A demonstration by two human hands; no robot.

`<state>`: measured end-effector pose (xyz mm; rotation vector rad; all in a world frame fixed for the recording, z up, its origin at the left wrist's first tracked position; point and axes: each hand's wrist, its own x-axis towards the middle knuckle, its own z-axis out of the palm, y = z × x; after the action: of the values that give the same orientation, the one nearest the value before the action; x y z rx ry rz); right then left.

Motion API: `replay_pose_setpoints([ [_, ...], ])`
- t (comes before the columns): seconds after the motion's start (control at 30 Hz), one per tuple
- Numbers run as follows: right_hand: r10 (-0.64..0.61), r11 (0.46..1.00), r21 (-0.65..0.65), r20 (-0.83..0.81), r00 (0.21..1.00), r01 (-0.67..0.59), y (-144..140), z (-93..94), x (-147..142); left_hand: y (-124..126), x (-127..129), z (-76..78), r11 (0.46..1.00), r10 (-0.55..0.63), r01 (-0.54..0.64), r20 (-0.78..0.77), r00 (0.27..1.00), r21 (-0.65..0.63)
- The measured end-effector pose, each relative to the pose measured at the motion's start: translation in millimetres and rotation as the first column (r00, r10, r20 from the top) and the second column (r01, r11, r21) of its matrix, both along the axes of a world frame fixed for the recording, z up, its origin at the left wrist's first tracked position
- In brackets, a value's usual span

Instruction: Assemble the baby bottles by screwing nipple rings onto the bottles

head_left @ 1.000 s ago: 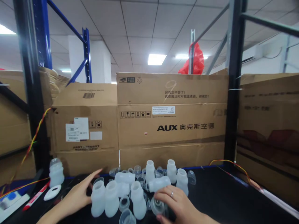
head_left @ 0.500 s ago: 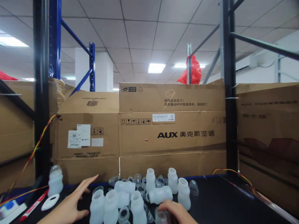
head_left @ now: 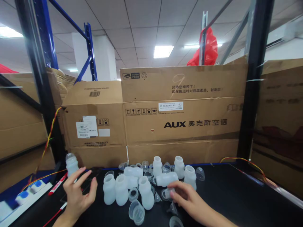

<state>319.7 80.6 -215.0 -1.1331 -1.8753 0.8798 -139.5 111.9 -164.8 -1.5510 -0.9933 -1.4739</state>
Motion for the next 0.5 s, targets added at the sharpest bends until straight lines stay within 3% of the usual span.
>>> replay_pose_setpoints([
  [0.1, 0.005, 0.996, -0.093, -0.089, 0.996, -0.013, -3, -1.2, 0, -12, 17, -0.8, 0.990, 0.031, 0.000, -0.220, 0.975, 0.138],
  [0.17, 0.024, 0.992, -0.119, -0.104, 0.994, -0.036, -7, 0.6, 0, -27, 41, -1.9, 0.985, -0.085, 0.130, -0.340, 0.937, 0.112],
  [0.2, 0.033, 0.990, -0.132, -0.113, 0.993, -0.048, -8, 1.8, 0, -35, 56, -3.5, 0.976, -0.184, 0.214, -0.390, 0.902, 0.034],
  [0.3, 0.033, 0.987, -0.153, -0.119, 0.992, -0.051, -11, 4.4, -1, -58, 115, -15.0, 0.902, -0.410, 0.399, -0.614, 0.674, -0.165],
  [0.37, 0.009, 0.991, -0.134, -0.087, 0.996, -0.020, -13, 5.0, -1, -66, 156, -27.5, 0.882, -0.462, 0.343, -0.733, 0.500, -0.322],
  [0.4, -0.002, 0.992, -0.127, -0.073, 0.997, -0.007, -14, 5.2, -1, -67, 175, -34.1, 0.883, -0.461, 0.324, -0.754, 0.468, -0.339],
  [0.43, -0.010, 0.992, -0.127, -0.070, 0.997, 0.001, -16, 5.3, -2, -67, 192, -40.4, 0.885, -0.459, 0.318, -0.753, 0.471, -0.340],
  [0.5, -0.012, 0.990, -0.142, -0.090, 0.996, -0.001, -20, 5.6, -4, -63, 217, -50.3, 0.870, -0.490, 0.256, -0.676, 0.551, -0.423],
])
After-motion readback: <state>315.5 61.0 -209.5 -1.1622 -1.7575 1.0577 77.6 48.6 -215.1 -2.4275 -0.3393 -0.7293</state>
